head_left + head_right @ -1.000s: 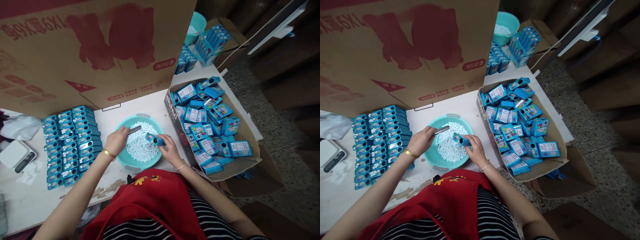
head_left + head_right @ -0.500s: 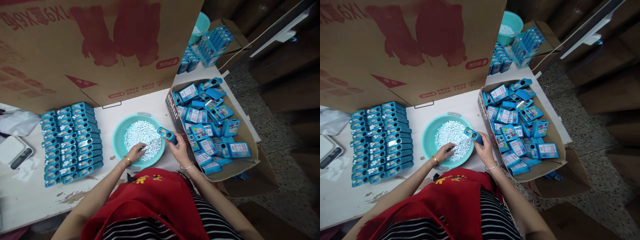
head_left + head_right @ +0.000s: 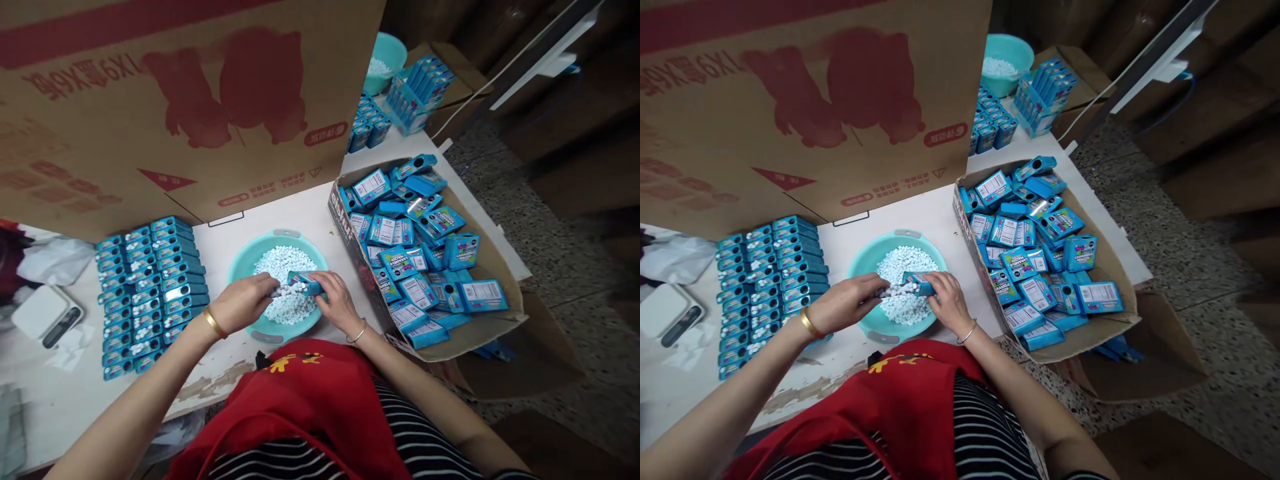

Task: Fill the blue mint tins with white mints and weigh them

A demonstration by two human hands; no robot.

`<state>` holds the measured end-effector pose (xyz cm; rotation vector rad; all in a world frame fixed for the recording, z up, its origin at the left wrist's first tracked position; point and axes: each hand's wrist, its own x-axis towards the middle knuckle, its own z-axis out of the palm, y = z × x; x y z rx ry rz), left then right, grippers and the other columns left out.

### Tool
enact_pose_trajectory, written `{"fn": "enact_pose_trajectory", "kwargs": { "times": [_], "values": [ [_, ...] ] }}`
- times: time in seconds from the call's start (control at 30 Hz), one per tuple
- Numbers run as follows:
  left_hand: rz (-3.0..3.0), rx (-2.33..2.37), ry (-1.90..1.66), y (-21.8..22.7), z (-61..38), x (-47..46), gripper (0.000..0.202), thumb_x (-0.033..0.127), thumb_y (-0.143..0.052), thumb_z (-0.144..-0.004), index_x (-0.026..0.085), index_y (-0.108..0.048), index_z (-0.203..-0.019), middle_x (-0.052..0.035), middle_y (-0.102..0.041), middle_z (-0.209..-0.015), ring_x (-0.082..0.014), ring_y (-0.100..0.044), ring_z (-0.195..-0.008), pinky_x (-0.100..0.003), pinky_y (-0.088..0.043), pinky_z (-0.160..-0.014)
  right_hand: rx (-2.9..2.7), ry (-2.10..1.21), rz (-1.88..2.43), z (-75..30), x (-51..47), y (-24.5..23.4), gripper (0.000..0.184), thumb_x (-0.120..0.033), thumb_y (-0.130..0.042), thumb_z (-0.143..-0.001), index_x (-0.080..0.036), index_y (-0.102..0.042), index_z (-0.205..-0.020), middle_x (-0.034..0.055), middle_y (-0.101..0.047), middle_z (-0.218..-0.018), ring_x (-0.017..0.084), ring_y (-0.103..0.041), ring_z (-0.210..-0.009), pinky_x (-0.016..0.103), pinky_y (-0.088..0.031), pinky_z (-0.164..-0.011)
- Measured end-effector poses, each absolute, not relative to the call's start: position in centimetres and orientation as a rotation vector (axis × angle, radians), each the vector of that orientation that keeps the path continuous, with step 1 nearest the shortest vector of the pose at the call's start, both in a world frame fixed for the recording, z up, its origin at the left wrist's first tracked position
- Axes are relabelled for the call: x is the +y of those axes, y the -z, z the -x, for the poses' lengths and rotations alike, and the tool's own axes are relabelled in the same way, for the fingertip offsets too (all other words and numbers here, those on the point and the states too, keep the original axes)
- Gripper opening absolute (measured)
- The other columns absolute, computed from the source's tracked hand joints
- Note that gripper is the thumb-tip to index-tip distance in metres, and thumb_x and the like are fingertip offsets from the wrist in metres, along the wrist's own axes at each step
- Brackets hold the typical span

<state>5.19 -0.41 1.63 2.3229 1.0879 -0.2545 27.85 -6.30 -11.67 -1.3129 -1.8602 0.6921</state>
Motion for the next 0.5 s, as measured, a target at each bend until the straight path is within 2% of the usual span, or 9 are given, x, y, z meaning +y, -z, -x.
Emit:
{"fn": "enact_pose_trajectory", "kwargs": {
  "times": [0.13, 0.3, 0.4, 0.5],
  "values": [
    [-2.445, 1.234, 0.574, -4.5, -8.3, -1.0, 0.029, 0.007, -0.038, -0.087, 0.014, -0.057, -0.108, -0.0107, -0.063, -0.096, -0.0222, -0.063, -0.080, -0.034, -0.050, -0.069, -1.879, -0.699, 1.275, -27.3, -6.3, 12.2, 0.047, -0.009, -0.049, -0.079, -0.019, -0.054, -0.125, 0.0110, -0.061, -0.120, 0.026, -0.052, -0.114, 0.047, -0.044, -0.102],
    [-2.473, 1.267, 0.571, -6.0, -9.1, -1.4, 0.026, 0.007, -0.036, -0.088, 0.018, -0.060, -0.093, -0.0082, -0.059, -0.087, -0.0199, -0.060, -0.078, -0.031, -0.048, -0.068, -1.851, -0.738, 1.269, -27.2, -6.1, 12.1, 0.047, -0.010, -0.048, -0.080, -0.021, -0.054, -0.126, 0.0100, -0.061, -0.120, 0.026, -0.053, -0.115, 0.047, -0.044, -0.102],
    [-2.446, 1.331, 0.448, -4.0, -7.0, -0.2, 0.025, 0.014, -0.037, -0.090, 0.020, -0.059, -0.101, -0.0067, -0.058, -0.094, -0.0193, -0.059, -0.083, -0.030, -0.047, -0.070, -1.805, -0.762, 1.294, -27.5, -5.9, 11.8, 0.047, -0.010, -0.048, -0.079, -0.022, -0.054, -0.124, 0.0094, -0.061, -0.119, 0.026, -0.054, -0.113, 0.047, -0.045, -0.100],
    [-2.316, 1.530, 0.301, 1.4, -4.2, 1.3, 0.025, 0.024, -0.040, -0.092, 0.021, -0.054, -0.112, -0.0065, -0.057, -0.105, -0.0197, -0.057, -0.090, -0.030, -0.047, -0.074, -1.731, -0.770, 1.345, -28.3, -5.8, 11.7, 0.045, -0.011, -0.048, -0.080, -0.023, -0.055, -0.123, 0.0093, -0.061, -0.118, 0.025, -0.055, -0.112, 0.046, -0.045, -0.100]
  ]
}}
